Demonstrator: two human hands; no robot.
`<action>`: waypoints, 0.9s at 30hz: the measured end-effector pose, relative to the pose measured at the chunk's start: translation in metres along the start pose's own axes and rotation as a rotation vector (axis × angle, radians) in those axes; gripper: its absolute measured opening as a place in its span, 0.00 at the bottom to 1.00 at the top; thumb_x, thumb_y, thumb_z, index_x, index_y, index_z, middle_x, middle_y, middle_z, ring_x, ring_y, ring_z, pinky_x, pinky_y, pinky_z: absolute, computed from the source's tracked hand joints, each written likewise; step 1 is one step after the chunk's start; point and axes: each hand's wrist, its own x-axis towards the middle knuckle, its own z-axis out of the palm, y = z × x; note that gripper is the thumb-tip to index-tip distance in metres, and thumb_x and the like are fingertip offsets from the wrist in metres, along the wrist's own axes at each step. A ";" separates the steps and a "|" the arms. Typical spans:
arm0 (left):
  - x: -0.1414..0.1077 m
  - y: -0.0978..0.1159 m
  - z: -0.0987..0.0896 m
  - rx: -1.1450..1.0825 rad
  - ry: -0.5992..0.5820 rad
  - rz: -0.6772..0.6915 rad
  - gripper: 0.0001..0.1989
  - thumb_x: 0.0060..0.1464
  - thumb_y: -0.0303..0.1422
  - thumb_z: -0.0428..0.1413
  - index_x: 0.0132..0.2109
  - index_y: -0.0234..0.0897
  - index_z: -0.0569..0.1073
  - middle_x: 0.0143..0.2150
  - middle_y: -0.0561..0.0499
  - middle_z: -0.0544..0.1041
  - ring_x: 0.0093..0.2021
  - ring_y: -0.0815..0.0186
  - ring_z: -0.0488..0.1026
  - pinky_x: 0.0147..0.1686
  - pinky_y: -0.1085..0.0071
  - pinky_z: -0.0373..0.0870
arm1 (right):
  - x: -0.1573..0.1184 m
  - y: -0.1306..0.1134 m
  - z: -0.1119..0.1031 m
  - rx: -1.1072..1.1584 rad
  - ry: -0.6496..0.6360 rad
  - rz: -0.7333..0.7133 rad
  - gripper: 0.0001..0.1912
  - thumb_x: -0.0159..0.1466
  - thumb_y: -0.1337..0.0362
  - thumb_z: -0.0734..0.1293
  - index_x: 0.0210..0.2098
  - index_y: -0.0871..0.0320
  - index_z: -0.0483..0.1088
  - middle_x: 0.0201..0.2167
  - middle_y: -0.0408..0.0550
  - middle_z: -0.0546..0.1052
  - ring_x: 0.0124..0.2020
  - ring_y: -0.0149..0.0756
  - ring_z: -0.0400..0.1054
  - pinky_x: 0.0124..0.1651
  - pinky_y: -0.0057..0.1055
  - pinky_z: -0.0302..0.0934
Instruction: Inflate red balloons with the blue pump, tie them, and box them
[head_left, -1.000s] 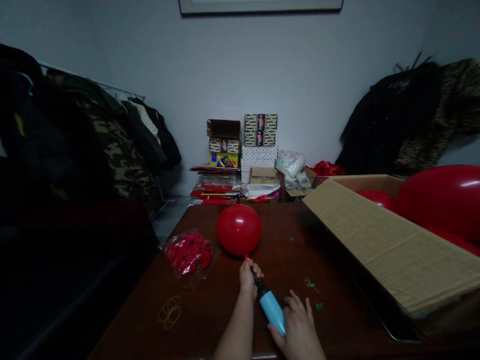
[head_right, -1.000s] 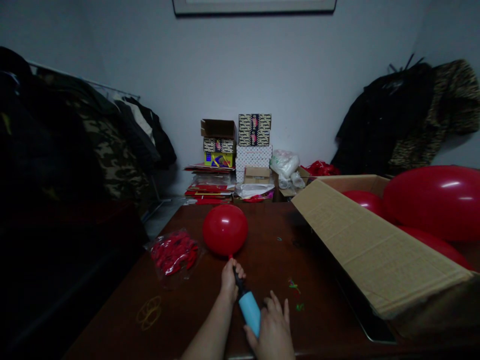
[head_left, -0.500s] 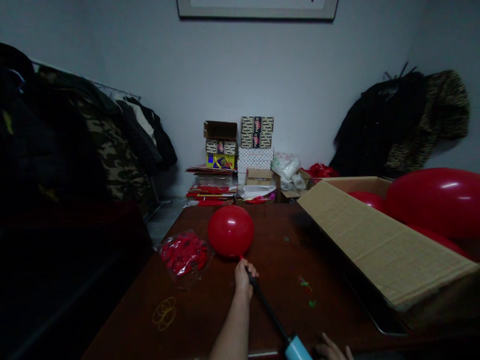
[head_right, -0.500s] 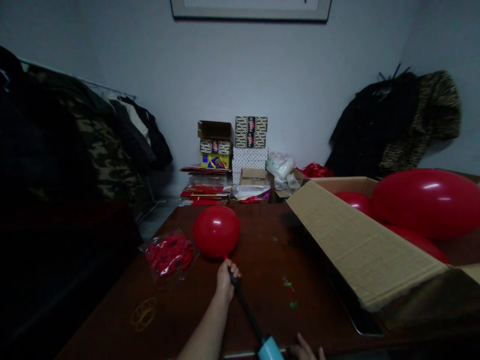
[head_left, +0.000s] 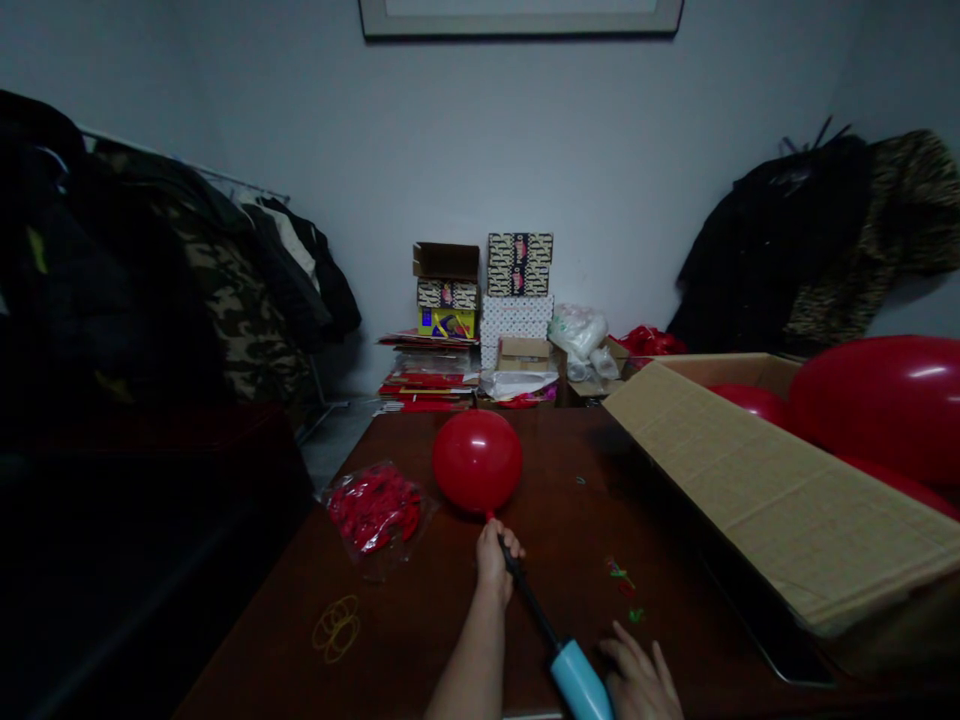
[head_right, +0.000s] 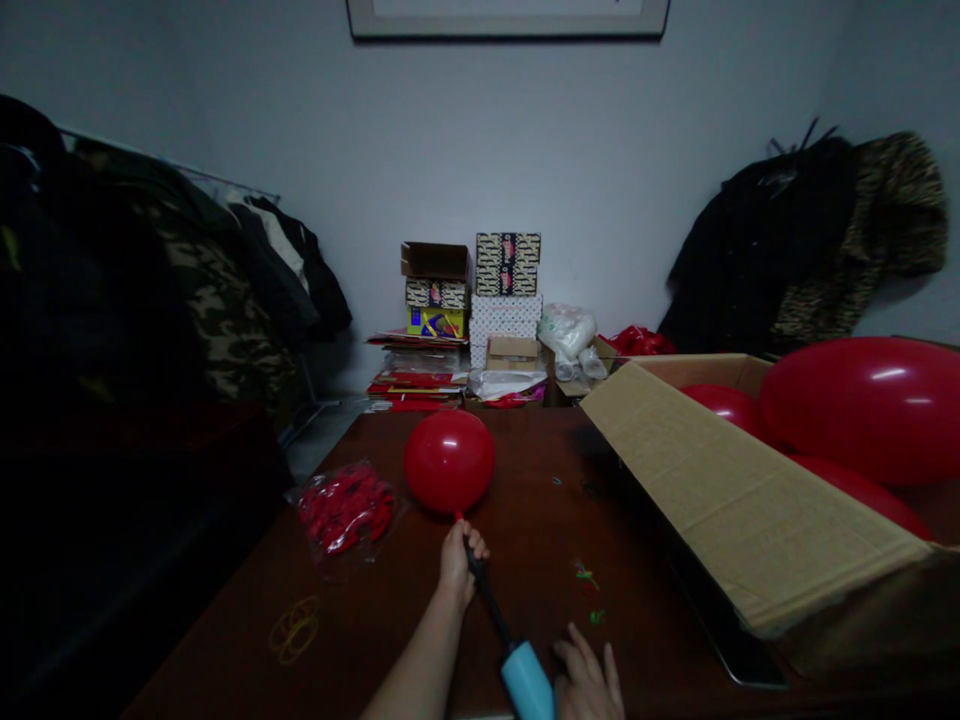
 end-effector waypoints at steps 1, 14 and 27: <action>0.000 0.000 0.000 0.000 -0.001 0.000 0.18 0.46 0.44 0.56 0.26 0.39 0.56 0.16 0.61 0.57 0.13 0.76 0.54 0.16 0.75 0.54 | 0.003 -0.003 -0.006 0.016 -0.038 -0.022 0.17 0.56 0.55 0.60 0.35 0.58 0.75 0.53 0.55 0.68 0.60 0.55 0.51 0.60 0.59 0.36; 0.004 -0.003 -0.003 0.028 -0.006 0.008 0.20 0.44 0.47 0.56 0.26 0.39 0.56 0.15 0.62 0.58 0.13 0.76 0.54 0.16 0.76 0.54 | 0.047 -0.056 -0.040 0.119 0.032 0.016 0.23 0.54 0.50 0.61 0.40 0.61 0.72 0.52 0.56 0.67 0.60 0.53 0.49 0.62 0.53 0.33; 0.003 -0.004 -0.002 0.032 0.015 0.040 0.18 0.45 0.45 0.55 0.25 0.39 0.56 0.14 0.61 0.58 0.12 0.75 0.54 0.16 0.75 0.55 | 0.037 -0.045 -0.020 0.096 0.007 -0.001 0.23 0.58 0.52 0.59 0.43 0.62 0.70 0.52 0.58 0.68 0.60 0.53 0.50 0.61 0.55 0.35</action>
